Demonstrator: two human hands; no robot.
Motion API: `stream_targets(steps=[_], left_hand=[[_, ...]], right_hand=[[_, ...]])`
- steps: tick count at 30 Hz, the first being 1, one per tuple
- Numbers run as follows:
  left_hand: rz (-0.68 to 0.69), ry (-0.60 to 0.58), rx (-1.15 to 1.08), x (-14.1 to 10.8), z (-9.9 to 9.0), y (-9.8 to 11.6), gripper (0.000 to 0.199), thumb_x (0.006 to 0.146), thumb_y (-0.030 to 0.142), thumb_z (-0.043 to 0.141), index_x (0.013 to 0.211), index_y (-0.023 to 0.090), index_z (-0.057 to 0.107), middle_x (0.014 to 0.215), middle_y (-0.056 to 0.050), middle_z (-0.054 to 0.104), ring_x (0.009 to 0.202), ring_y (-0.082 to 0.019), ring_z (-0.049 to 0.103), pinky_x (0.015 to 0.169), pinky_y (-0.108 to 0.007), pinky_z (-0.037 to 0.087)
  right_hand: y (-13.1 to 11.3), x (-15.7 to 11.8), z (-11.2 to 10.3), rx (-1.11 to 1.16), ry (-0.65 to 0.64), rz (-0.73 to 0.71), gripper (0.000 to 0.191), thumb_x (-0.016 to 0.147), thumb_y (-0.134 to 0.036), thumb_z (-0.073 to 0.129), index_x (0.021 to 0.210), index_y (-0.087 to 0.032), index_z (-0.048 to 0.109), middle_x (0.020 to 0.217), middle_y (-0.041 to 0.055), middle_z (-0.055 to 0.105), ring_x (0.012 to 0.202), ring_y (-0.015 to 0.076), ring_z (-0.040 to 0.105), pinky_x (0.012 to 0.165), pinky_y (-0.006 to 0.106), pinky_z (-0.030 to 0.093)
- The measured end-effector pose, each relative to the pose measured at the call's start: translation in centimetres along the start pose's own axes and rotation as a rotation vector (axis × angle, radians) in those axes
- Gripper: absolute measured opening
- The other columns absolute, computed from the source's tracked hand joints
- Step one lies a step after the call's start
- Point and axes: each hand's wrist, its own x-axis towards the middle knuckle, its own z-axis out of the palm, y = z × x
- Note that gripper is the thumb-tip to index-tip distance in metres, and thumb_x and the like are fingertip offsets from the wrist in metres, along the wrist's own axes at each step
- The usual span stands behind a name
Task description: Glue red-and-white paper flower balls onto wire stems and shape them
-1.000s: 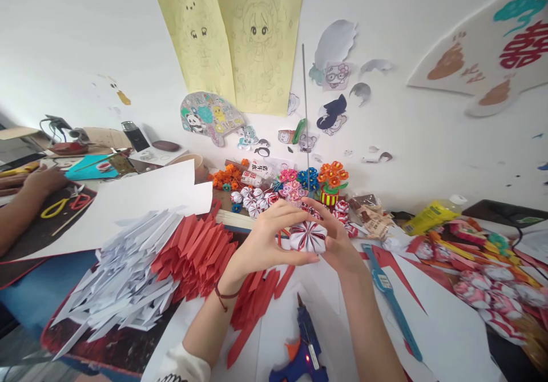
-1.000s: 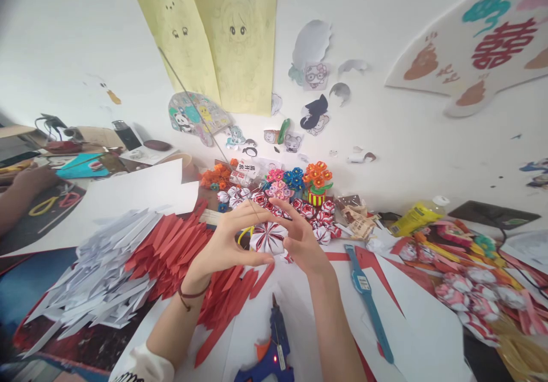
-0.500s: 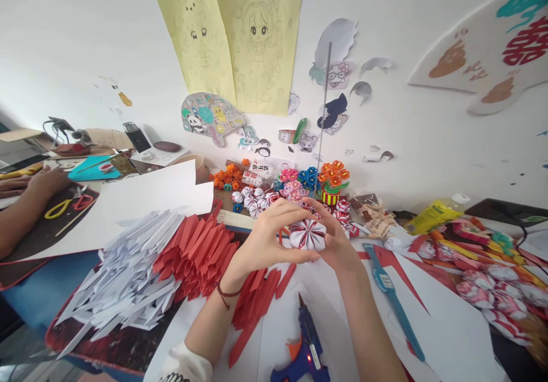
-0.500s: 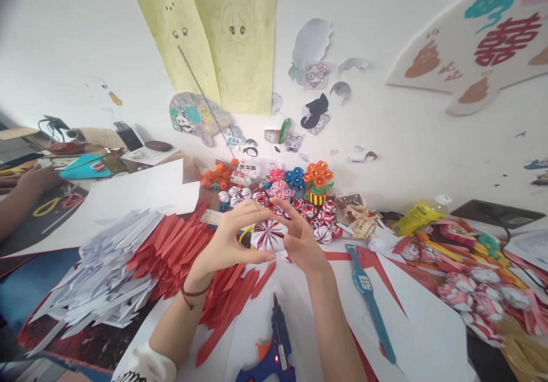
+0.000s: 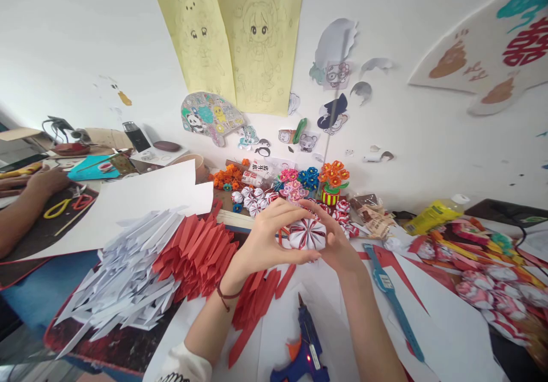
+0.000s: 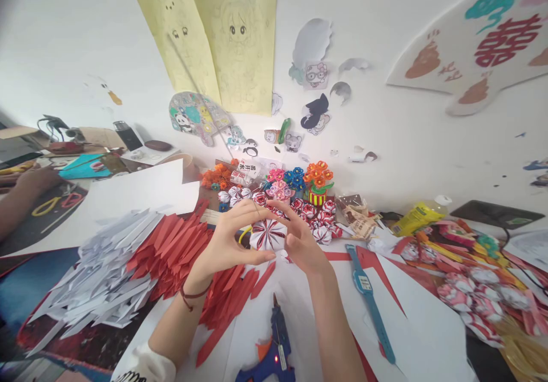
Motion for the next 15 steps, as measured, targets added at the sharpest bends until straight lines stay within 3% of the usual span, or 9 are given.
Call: stream_targets(steps=[3,5,10,12,15], left_hand=[[-0.004,0.006,0.006,-0.1,-0.1,-0.2,0.053,0.070,0.050,0.086,0.112,0.020,0.072,0.100,-0.008,0.073,0.089,-0.023,0.059,0.084,-0.039,0.048],[-0.014,0.014,0.016,-0.2,-0.1,-0.3,0.053,0.070,0.048,0.086,0.113,0.020,0.071,0.103,-0.008,0.073,0.092,-0.024,0.060,0.087,-0.039,0.047],[-0.043,0.024,0.022,-0.1,-0.3,-0.3,0.050,0.072,0.047,0.086,0.111,0.019,0.071,0.104,-0.007,0.073,0.091,-0.022,0.060,0.087,-0.037,0.045],[-0.047,0.032,0.031,-0.1,-0.4,-0.2,0.049,0.073,0.046,0.085,0.111,0.020,0.071,0.103,-0.006,0.073,0.090,-0.021,0.060,0.087,-0.037,0.045],[-0.055,0.038,0.060,0.0,-0.6,-0.2,0.048,0.074,0.048,0.083,0.111,0.019,0.071,0.102,-0.007,0.073,0.088,-0.021,0.059,0.085,-0.037,0.046]], right_hand=[[-0.4,-0.3,-0.8,-0.047,-0.059,0.031,0.090,0.060,-0.078,0.075,0.135,-0.030,0.062,0.147,0.0092,0.056,0.138,0.0363,0.048,0.094,0.042,0.057],[-0.6,-0.6,-1.3,-0.043,-0.155,0.092,0.083,0.061,-0.073,0.079,0.130,-0.027,0.065,0.134,0.0111,0.065,0.128,0.0355,0.058,0.091,0.044,0.058],[-0.7,-1.0,-1.0,-0.043,-0.363,0.271,0.038,0.072,-0.049,0.084,0.095,-0.019,0.076,0.088,0.0084,0.079,0.090,0.0274,0.076,0.083,0.044,0.059],[-0.6,-0.8,-0.6,-0.040,-0.355,0.256,0.026,0.076,-0.042,0.083,0.084,-0.017,0.077,0.079,0.0074,0.079,0.078,0.0234,0.076,0.077,0.038,0.060],[-0.2,-0.6,-0.8,-0.012,-0.291,0.173,0.024,0.079,-0.039,0.081,0.073,-0.016,0.077,0.065,0.0065,0.076,0.054,0.0181,0.071,0.054,0.029,0.056]])
